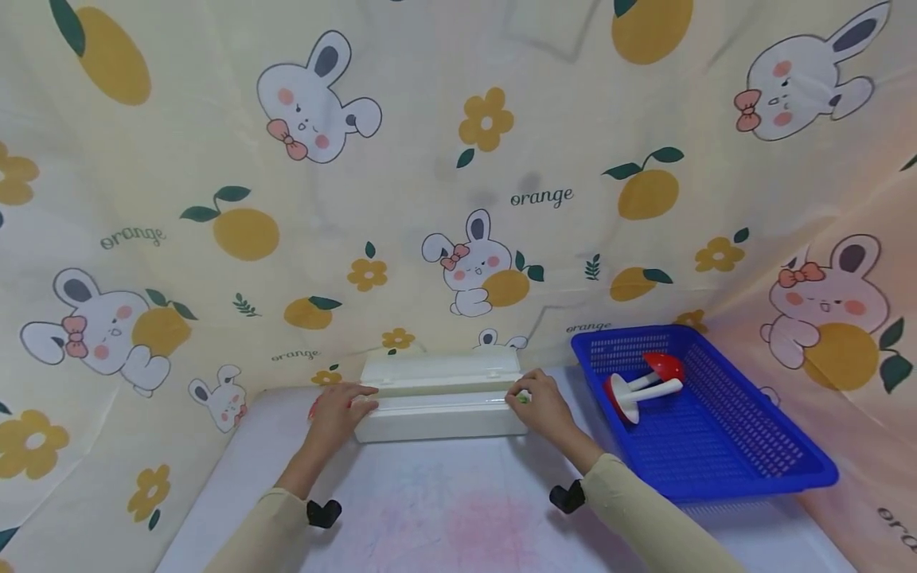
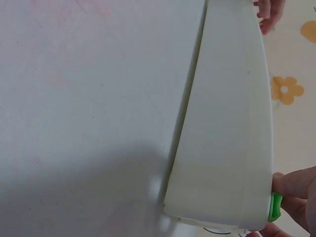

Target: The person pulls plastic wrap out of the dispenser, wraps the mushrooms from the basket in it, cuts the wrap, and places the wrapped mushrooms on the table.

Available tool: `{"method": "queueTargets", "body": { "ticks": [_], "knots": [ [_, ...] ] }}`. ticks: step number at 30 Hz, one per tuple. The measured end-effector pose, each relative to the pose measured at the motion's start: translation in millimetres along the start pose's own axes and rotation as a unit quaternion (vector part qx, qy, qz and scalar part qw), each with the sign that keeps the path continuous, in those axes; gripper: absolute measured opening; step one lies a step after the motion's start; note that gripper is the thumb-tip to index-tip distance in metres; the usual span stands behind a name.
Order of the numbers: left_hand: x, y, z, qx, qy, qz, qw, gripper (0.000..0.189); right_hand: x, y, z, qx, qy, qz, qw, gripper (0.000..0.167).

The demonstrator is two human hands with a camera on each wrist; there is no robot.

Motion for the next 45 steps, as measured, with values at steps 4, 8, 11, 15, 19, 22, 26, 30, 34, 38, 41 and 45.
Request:
{"method": "queueTargets", "body": {
  "ticks": [4,8,11,15,19,22,26,30,34,38,41,45],
  "knots": [
    [-0.2,-7.2,-3.0,-0.012,0.012,0.006,0.9998,0.018,0.8,-1.6,-2.0,0.000,-0.018,0.003,0.9998,0.008],
    [2.0,-7.4,-5.2,-0.009,0.026,-0.005,0.9996,0.013,1.0,-2.3,-4.7,0.004,-0.030,0.009,0.9995,0.010],
    [4.4,-7.6,-7.1,-0.004,0.029,-0.022,0.9993,0.011,1.0,-2.2,-6.8,0.010,-0.030,0.011,0.9994,0.010],
    [3.5,-9.5,-10.0,-0.001,0.038,-0.040,0.9985,0.008,-0.4,-1.1,-10.3,0.025,-0.005,0.018,0.9995,0.007],
    [-0.3,-10.4,-12.0,0.009,0.045,-0.040,0.9982,0.008,-4.4,1.3,-13.1,0.040,0.037,0.020,0.9983,0.005],
    [-4.5,-11.6,-12.2,0.016,0.052,-0.028,0.9981,0.009,-5.5,2.1,-15.1,0.043,0.052,0.024,0.9974,0.006],
    [-8.9,-13.6,-12.3,0.018,0.064,-0.013,0.9977,0.011,-2.7,1.9,-17.7,0.039,0.048,0.017,0.9980,0.007],
    [-10.6,-14.2,-13.3,0.026,0.065,-0.005,0.9976,0.011,-0.2,1.1,-19.3,0.032,0.040,-0.002,0.9987,0.007],
    [-12.2,-13.7,-13.9,0.037,0.065,0.000,0.9972,0.009,-0.4,2.5,-18.6,0.035,0.030,-0.008,0.9989,0.007],
    [-13.7,-12.3,-14.4,0.042,0.071,0.013,0.9965,0.009,-2.6,6.1,-17.6,0.044,0.026,-0.014,0.9986,0.004],
    [-12.9,-10.3,-14.9,0.042,0.074,0.022,0.9961,0.007,-4.9,8.8,-18.3,0.049,0.026,-0.017,0.9983,0.003],
    [-9.9,-7.8,-16.4,0.043,0.070,0.019,0.9965,0.006,-5.9,11.3,-20.5,0.050,0.026,-0.013,0.9983,0.004]
  ]
}}
Point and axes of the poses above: each hand's wrist, its own z-axis away from the middle knuckle, its own y-axis out of the back of the hand, x = y × z, the point moved 10 cm from there along -z, towards the middle knuckle, and after that the axes turned 12 degrees about -x, right-handed, at the moved point
